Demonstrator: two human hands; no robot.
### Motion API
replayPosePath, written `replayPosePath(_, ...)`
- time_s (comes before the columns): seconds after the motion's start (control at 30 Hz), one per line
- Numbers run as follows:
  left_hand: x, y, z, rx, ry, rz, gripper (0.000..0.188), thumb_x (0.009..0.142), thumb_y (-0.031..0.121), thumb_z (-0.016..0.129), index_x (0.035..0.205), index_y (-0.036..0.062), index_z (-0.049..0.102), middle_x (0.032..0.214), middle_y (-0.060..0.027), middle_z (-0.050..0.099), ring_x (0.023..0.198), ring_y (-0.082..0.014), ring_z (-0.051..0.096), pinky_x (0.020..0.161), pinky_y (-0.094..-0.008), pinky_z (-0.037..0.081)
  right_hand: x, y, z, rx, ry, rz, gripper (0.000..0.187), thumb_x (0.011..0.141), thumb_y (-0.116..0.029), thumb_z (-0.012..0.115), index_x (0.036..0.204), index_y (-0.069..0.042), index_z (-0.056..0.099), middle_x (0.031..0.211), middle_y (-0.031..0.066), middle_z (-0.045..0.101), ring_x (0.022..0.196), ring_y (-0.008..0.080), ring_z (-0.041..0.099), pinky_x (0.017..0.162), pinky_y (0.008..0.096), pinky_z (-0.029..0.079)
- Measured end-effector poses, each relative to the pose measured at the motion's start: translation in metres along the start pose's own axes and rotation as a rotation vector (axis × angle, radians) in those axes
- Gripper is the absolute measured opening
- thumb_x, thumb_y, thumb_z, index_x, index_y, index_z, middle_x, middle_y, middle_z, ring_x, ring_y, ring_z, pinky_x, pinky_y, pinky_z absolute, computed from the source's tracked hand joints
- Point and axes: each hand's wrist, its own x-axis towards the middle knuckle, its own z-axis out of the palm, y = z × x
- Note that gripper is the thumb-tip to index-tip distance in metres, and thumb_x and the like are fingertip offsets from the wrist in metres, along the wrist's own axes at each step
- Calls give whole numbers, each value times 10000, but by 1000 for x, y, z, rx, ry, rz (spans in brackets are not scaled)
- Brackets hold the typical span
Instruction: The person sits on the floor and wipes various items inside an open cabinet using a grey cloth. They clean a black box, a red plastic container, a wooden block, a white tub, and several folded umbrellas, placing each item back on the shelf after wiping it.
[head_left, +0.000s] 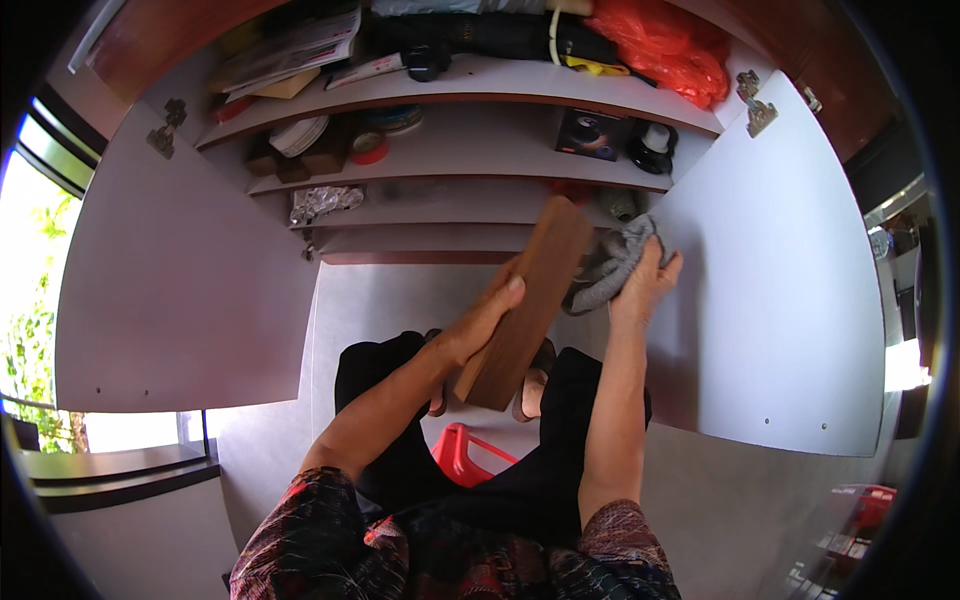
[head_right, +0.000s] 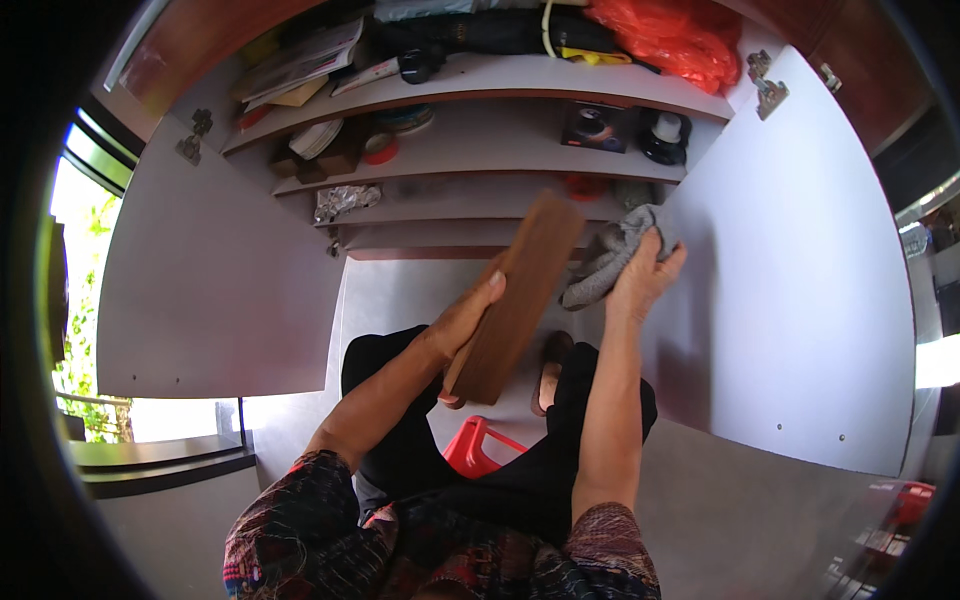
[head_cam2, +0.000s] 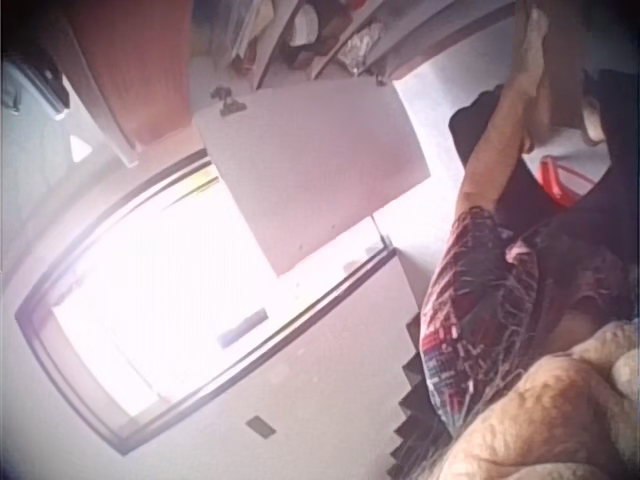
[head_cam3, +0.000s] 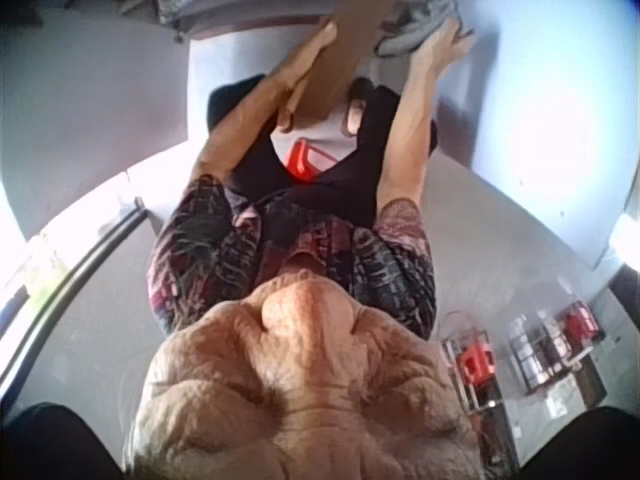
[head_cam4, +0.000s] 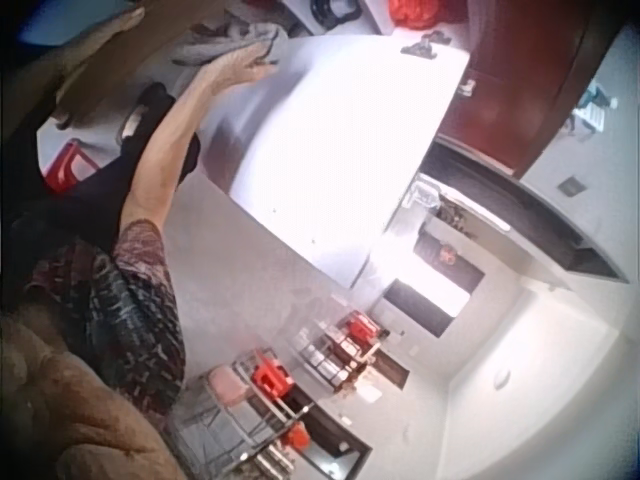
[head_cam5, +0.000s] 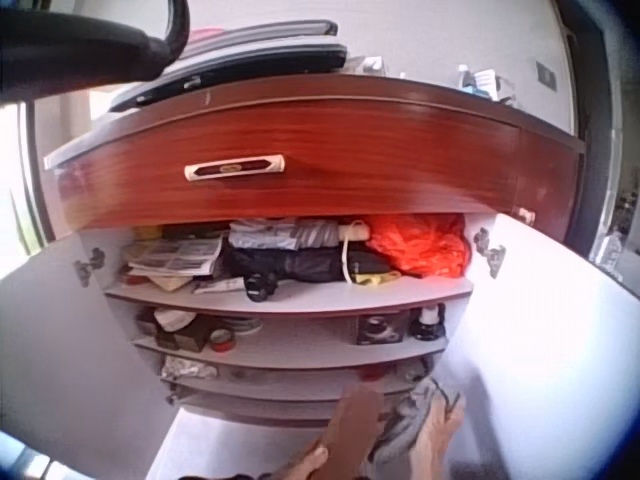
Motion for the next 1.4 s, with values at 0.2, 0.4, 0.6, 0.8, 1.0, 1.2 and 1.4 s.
replayPosePath(0.2, 12, -6, -13, -301, 133, -185, 707, 893, 613, 433, 1400, 131, 332, 1257, -121, 496, 1024, -197, 549, 865, -362, 475, -58, -44, 32, 17, -369, 32, 378, 835, -114, 535, 1206, -56, 497, 1101, 70, 550, 1025, 165, 522, 908, 282, 418)
replayPosePath(0.4, 0, 10, 6, -377, 163, -202, 662, 922, 576, 406, 1368, 86, 394, 1283, -107, 506, 1097, -208, 527, 922, -339, 444, -68, -10, 45, -725, -653, -384, 471, 830, -175, 555, 1284, -125, 443, 1245, 145, 463, 1162, 342, 359, 1007, 430, 296)
replayPosePath(0.6, 3, 15, -8, -396, 349, -138, 642, 911, 616, 373, 1258, 86, 478, 1158, -84, 566, 1030, -183, 565, 875, -320, 477, -95, -9, 40, -719, -966, -417, 432, 891, -255, 509, 1303, -128, 486, 1317, 129, 436, 1187, 329, 336, 1047, 407, 237)
replayPosePath(0.8, 15, -16, -52, -959, -140, -95, 628, 878, 606, 473, 1114, 28, 541, 965, -106, 607, 837, -176, 623, 736, -326, 533, -116, -38, 31, -714, -1237, -690, 398, 698, -75, 640, 1086, -153, 679, 1196, 85, 553, 1030, 307, 471, 910, 397, 424)
replayPosePath(1.0, 7, 10, -26, -351, 223, 15, 655, 889, 587, 474, 1342, 126, 373, 1037, -65, 565, 895, -147, 574, 752, -298, 496, -121, -67, 22, -394, -1729, -258, 317, 680, -43, 656, 979, -137, 707, 951, 47, 631, 852, 207, 555, 752, 308, 489)
replayPosePath(1.2, 10, 6, 0, -315, 113, 85, 624, 924, 536, 438, 1407, 156, 332, 1207, -63, 545, 1059, -162, 553, 895, -297, 459, -85, -62, 27, -421, -816, -202, 424, 759, 41, 584, 1163, -85, 603, 1075, 94, 583, 960, 201, 569, 852, 302, 453)
replayPosePath(1.4, 7, 9, -2, -489, 122, -15, 725, 877, 681, 352, 1371, 152, 383, 1180, -70, 551, 1072, -178, 552, 898, -326, 477, -87, -44, 33, -780, -928, -795, 359, 668, -36, 676, 1002, -165, 696, 1112, 72, 559, 948, 276, 499, 788, 352, 477)
